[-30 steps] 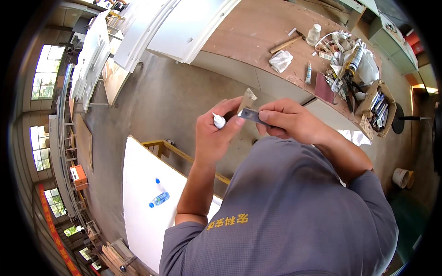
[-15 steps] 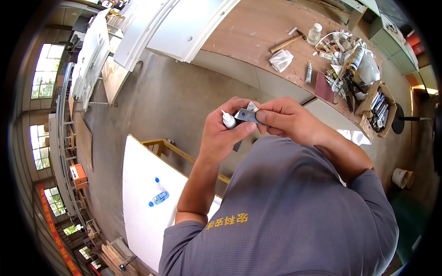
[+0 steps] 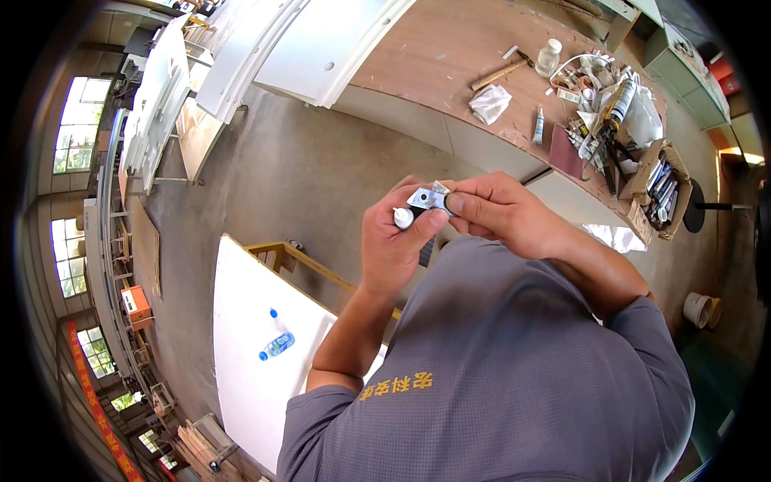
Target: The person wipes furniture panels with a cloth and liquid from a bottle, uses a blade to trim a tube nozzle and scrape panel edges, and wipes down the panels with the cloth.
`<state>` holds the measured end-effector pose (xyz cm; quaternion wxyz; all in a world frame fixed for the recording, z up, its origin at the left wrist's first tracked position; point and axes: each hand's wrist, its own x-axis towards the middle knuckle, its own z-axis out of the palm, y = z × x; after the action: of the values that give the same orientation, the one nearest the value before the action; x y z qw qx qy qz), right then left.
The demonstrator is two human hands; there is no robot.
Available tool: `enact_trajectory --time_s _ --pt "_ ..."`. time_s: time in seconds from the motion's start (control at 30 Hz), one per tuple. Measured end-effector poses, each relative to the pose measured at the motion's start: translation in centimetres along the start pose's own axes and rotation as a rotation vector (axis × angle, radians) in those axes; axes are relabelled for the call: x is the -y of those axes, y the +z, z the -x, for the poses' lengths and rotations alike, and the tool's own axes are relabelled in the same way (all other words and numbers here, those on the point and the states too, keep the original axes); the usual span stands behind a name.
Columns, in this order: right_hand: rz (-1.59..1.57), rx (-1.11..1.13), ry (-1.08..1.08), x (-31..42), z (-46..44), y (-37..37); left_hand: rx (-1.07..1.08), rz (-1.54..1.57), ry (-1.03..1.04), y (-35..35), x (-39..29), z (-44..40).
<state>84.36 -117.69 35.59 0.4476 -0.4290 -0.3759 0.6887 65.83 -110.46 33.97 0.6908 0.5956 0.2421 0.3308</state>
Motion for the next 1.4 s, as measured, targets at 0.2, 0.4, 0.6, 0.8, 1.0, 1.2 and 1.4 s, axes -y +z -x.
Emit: enact_trajectory --time_s 0.2,0.4,0.6,0.8,1.0,1.2,1.4 --pt "-0.023 -0.034 -0.031 0.0 -0.1 0.5 -0.127 0.031 0.040 0.9 0.6 0.4" --pt "-0.100 -0.097 -0.027 0.0 -0.1 -0.2 -0.177 -0.059 0.077 1.3 0.5 0.7" --pt "0.101 0.005 0.012 1.6 0.5 -1.8 -0.084 -0.148 -0.026 -0.5 0.1 1.2" --pt "0.204 0.140 0.073 1.9 0.4 -1.3 -0.046 -0.208 0.006 -0.1 -1.2 0.9" --pt "0.150 0.090 0.047 0.8 0.2 -0.7 -0.045 -0.046 -0.084 0.1 -1.1 1.2" --pt "0.110 0.083 0.043 1.1 0.4 -0.7 -0.005 -0.113 -0.026 -0.4 -0.6 1.2" --pt "0.029 -0.098 0.033 1.8 0.9 -0.7 -0.053 -0.019 -0.100 -0.4 -1.0 1.4"
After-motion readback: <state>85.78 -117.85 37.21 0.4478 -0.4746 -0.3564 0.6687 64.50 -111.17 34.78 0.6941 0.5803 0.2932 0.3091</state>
